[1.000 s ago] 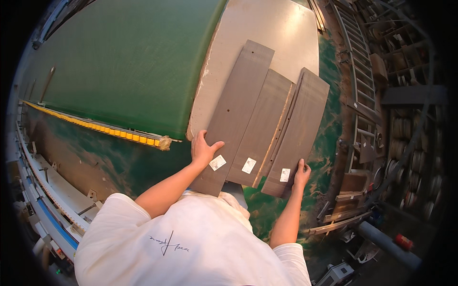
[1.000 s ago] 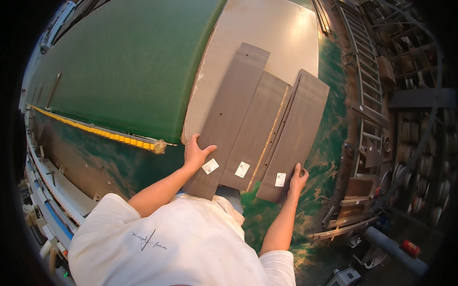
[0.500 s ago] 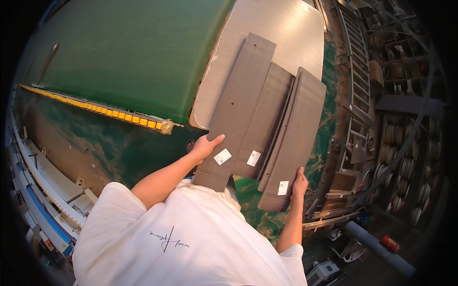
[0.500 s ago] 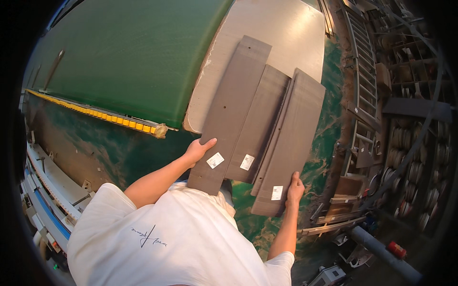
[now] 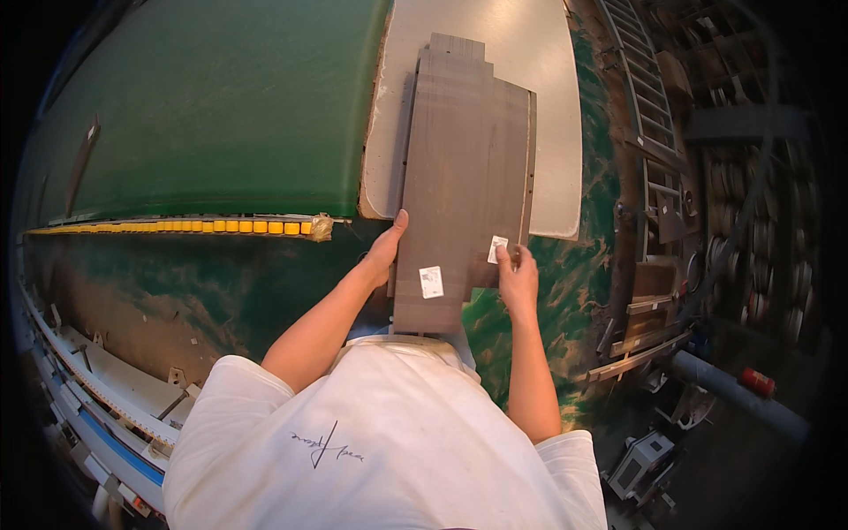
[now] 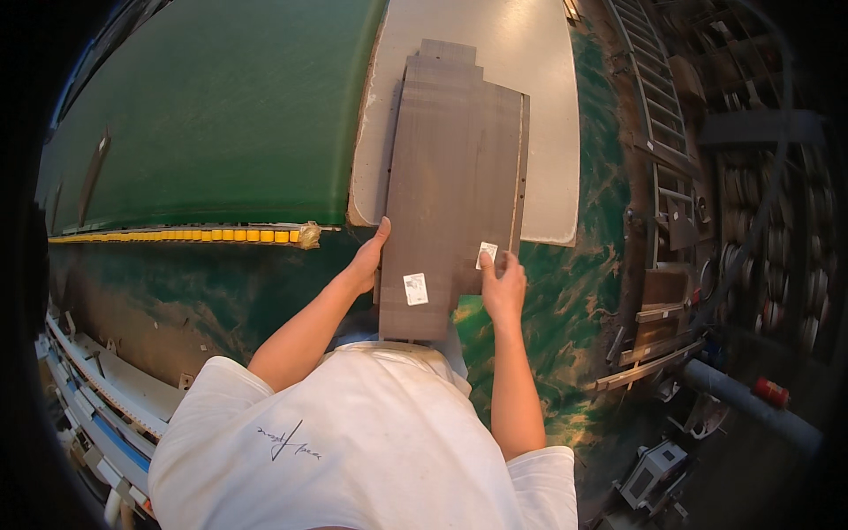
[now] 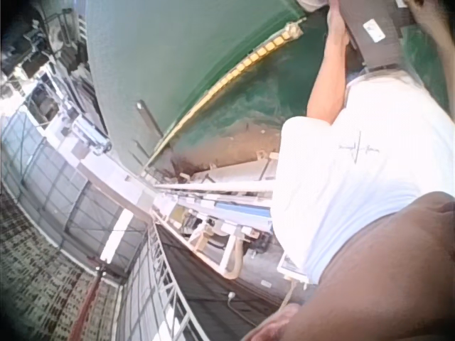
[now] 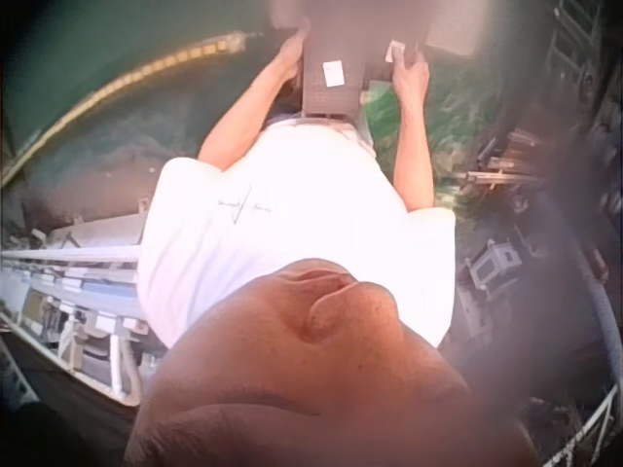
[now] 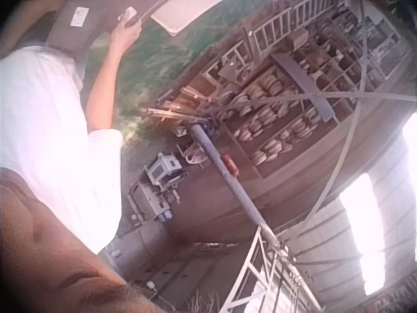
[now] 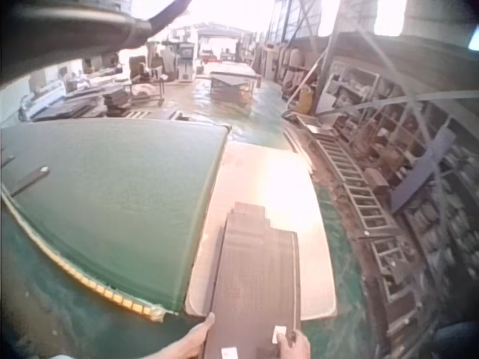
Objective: The person processes several wooden panels by feeding them one by one through a woodworking machine, stacking them on a table, and then placing them onto a conveyor belt.
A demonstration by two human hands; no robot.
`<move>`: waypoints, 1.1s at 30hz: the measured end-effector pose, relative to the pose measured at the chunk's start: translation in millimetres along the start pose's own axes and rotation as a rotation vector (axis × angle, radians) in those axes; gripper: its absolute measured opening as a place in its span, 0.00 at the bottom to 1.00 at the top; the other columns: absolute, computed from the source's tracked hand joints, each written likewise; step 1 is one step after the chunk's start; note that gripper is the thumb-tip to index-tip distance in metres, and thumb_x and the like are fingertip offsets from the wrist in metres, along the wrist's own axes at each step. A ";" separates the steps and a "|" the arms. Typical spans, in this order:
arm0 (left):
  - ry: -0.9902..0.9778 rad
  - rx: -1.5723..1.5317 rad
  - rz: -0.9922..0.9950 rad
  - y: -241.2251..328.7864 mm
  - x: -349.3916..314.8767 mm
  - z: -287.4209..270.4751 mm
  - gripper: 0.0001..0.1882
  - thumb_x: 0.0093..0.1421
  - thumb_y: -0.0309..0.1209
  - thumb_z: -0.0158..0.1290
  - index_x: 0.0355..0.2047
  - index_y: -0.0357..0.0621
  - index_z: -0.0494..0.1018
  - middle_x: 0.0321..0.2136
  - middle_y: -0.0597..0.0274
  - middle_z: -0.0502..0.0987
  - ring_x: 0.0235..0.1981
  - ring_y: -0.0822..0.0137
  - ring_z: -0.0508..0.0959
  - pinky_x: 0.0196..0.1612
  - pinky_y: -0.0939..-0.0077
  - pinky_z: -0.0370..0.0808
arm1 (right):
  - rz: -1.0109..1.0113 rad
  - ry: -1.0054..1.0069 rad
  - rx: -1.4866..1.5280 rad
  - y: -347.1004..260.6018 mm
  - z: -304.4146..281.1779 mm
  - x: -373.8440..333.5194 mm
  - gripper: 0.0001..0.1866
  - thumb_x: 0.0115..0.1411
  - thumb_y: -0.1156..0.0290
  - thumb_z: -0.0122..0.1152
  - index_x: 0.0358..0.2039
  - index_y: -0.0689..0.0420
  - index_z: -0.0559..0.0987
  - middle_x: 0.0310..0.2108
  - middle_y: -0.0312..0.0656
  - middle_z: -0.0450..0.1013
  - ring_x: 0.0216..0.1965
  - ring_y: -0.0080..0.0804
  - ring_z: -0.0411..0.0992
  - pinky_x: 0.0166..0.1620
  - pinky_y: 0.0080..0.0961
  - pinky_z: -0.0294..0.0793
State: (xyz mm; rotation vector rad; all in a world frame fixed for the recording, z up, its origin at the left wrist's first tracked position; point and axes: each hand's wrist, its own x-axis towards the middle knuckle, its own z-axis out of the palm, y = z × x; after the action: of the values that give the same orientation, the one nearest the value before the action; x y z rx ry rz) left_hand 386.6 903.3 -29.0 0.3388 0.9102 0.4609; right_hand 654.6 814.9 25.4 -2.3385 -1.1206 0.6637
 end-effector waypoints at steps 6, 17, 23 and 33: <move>0.037 0.039 -0.001 4.2 2.4 5.8 0.39 0.63 0.56 0.58 0.63 0.38 0.65 0.53 0.55 0.76 0.53 0.63 0.77 0.55 0.66 0.75 | 0.384 -0.149 0.361 85.4 12.2 70.0 0.34 0.66 0.42 0.57 0.42 0.68 0.79 0.32 0.45 0.75 0.37 0.37 0.73 0.42 0.36 0.73; 0.139 0.106 0.057 -8.8 -0.4 22.3 0.43 0.63 0.61 0.55 0.64 0.37 0.64 0.56 0.53 0.75 0.55 0.61 0.77 0.57 0.65 0.75 | 0.281 -0.084 0.468 117.5 -81.2 35.2 0.31 0.72 0.48 0.51 0.36 0.68 0.82 0.29 0.35 0.77 0.30 0.20 0.68 0.35 0.24 0.70; 0.223 0.107 0.185 -39.8 9.9 48.7 0.56 0.54 0.73 0.50 0.69 0.40 0.59 0.62 0.52 0.69 0.64 0.59 0.69 0.63 0.59 0.70 | 0.069 -0.181 0.546 55.8 -37.0 12.5 0.26 0.73 0.52 0.53 0.39 0.67 0.81 0.30 0.34 0.76 0.33 0.19 0.66 0.38 0.22 0.69; 0.217 0.096 0.266 -48.2 -14.3 85.0 0.44 0.57 0.55 0.65 0.65 0.42 0.64 0.57 0.56 0.74 0.57 0.62 0.73 0.59 0.64 0.71 | 0.208 -0.801 0.831 60.3 -6.9 32.9 0.37 0.70 0.44 0.52 0.66 0.62 0.67 0.65 0.45 0.64 0.62 0.40 0.65 0.64 0.36 0.63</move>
State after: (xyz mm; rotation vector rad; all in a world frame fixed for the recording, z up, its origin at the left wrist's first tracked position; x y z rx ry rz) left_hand 459.8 847.5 6.7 0.5082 1.1065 0.7102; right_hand 711.9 806.1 -12.0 -1.4689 -0.6442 1.8272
